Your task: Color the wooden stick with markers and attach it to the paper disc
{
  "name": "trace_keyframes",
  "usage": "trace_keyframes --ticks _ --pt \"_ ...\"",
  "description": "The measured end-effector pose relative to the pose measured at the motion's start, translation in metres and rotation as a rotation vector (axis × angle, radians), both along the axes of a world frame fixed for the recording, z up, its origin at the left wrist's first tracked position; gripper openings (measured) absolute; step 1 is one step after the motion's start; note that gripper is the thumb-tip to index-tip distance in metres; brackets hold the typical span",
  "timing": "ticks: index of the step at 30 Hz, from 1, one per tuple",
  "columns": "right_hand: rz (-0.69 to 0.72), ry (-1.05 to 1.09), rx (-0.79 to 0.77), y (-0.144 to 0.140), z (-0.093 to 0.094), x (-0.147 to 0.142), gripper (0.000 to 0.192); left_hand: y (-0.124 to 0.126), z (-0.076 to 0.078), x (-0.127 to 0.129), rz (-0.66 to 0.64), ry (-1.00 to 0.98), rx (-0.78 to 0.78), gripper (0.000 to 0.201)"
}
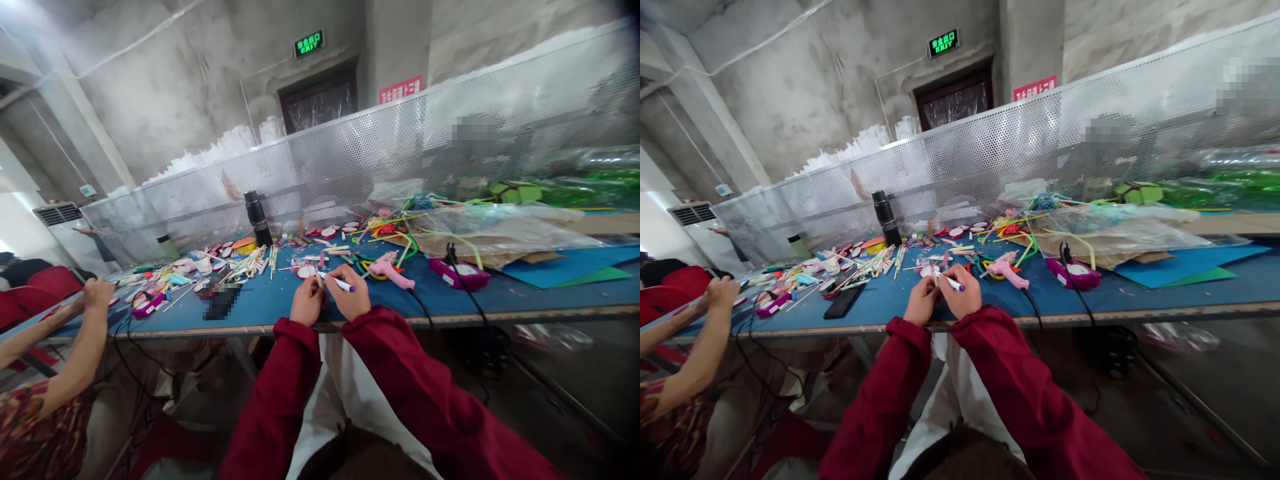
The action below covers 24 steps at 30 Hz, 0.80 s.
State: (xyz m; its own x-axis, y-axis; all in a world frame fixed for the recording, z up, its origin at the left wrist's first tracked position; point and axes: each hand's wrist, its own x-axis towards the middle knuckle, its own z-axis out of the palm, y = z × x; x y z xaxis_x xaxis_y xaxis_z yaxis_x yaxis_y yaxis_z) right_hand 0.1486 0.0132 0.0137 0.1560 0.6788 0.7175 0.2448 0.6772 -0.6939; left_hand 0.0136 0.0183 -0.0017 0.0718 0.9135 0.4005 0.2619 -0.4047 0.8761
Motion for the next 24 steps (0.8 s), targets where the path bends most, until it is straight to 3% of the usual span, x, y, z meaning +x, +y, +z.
trace_keyframes --ticks 6,24 --pt "-0.057 0.009 -0.016 0.0027 -0.0029 0.0001 0.016 0.0020 -0.0026 -0.0007 -0.013 0.011 0.015 0.006" --pt "-0.051 0.017 0.009 0.0032 -0.0026 -0.0001 0.016 0.0026 -0.0039 -0.0017 -0.039 -0.005 0.010 0.008"
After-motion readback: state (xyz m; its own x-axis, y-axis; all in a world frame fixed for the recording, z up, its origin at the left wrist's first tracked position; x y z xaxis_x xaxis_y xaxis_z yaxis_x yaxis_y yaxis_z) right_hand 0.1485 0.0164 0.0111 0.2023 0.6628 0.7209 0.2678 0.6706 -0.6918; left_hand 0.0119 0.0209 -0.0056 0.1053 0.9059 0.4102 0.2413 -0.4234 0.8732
